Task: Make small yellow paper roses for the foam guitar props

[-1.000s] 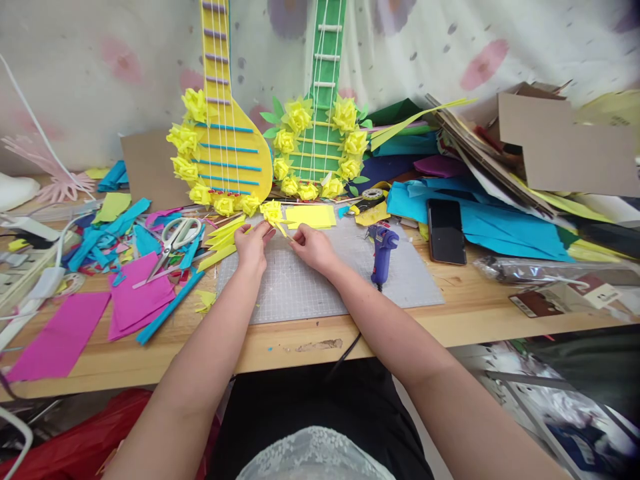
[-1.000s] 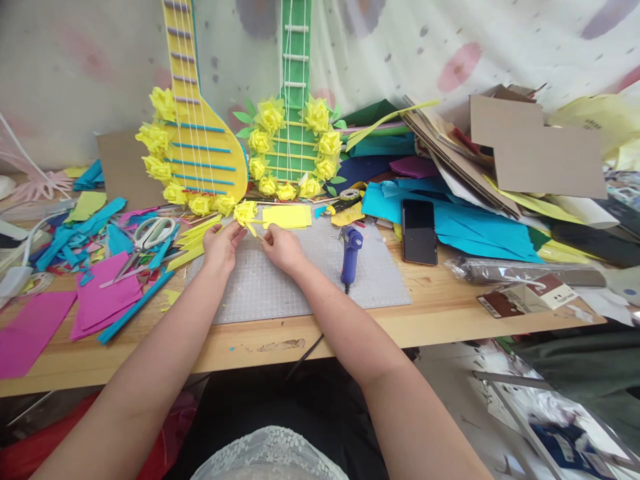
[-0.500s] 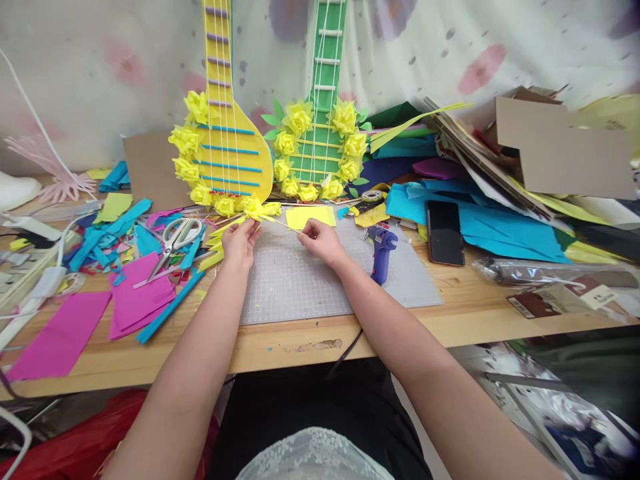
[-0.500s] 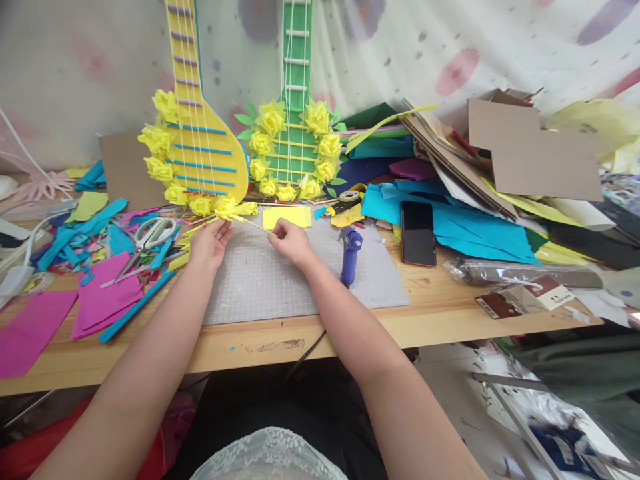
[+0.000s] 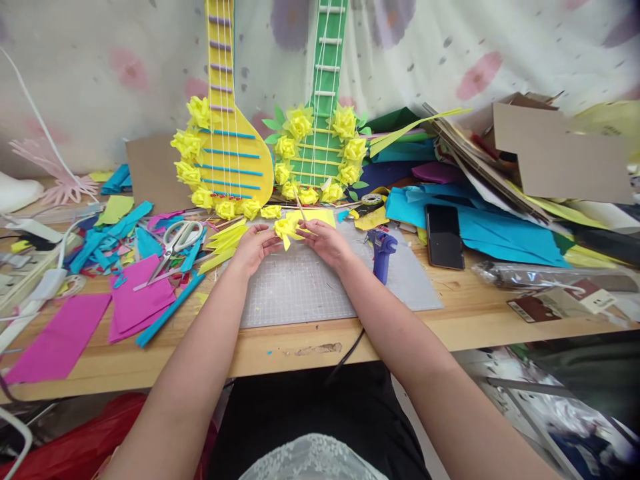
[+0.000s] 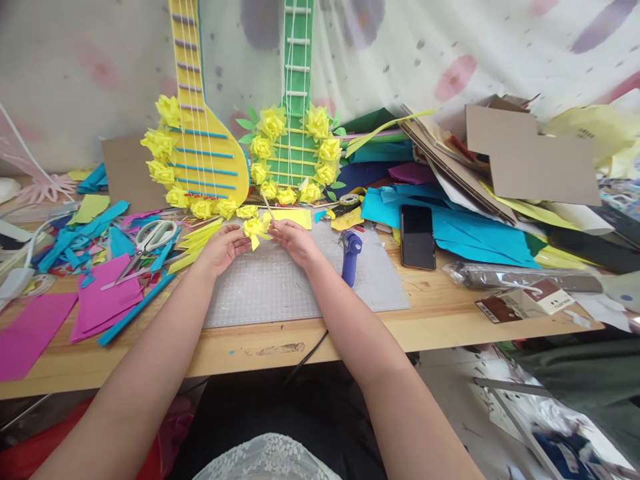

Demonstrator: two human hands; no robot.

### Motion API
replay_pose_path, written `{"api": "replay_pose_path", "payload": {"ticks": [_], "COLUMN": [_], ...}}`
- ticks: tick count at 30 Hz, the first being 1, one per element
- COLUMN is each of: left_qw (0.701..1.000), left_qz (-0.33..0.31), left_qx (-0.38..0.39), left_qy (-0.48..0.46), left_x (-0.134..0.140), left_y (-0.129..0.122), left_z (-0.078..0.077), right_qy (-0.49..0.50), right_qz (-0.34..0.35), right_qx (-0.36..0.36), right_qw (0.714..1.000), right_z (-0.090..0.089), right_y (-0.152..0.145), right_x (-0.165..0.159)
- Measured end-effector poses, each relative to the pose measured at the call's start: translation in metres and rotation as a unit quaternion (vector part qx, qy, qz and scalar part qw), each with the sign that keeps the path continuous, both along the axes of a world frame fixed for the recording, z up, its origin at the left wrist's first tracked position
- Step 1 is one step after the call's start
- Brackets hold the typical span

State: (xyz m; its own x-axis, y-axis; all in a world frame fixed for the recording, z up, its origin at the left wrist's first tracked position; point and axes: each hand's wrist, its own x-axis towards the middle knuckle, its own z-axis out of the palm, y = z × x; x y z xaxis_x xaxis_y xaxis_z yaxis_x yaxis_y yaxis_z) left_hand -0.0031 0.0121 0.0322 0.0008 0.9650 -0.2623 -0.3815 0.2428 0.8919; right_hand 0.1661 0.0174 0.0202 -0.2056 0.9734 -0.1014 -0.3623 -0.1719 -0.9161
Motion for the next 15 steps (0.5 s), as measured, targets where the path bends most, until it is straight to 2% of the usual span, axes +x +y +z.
{"api": "replay_pose_path", "payload": {"ticks": [3, 7, 13, 15], "left_qw": [1.000, 1.000, 0.990, 0.986], "left_qz": [-0.014, -0.021, -0.104, -0.109], "left_qx": [-0.005, -0.013, -0.068, -0.091], "left_qy": [0.008, -0.011, -0.072, -0.088], "left_x": [-0.0008, -0.0011, 0.0048, 0.0070], "left_y": [-0.0017, -0.0018, -0.0031, -0.0035], "left_z": [0.0027, 0.0009, -0.0033, -0.0032], "right_qy": [0.023, 0.041, 0.104, 0.103], "right_qz": [0.016, 0.002, -0.092, -0.119], "right_qx": [-0.014, -0.026, -0.010, -0.007], "right_qw": [1.000, 0.999, 0.990, 0.987], "right_z": [-0.0026, -0.0070, -0.0082, -0.0082], "right_y": [-0.0008, 0.0004, 0.0068, 0.0087], "right_x": [-0.0018, -0.0040, -0.0017, -0.0006]}}
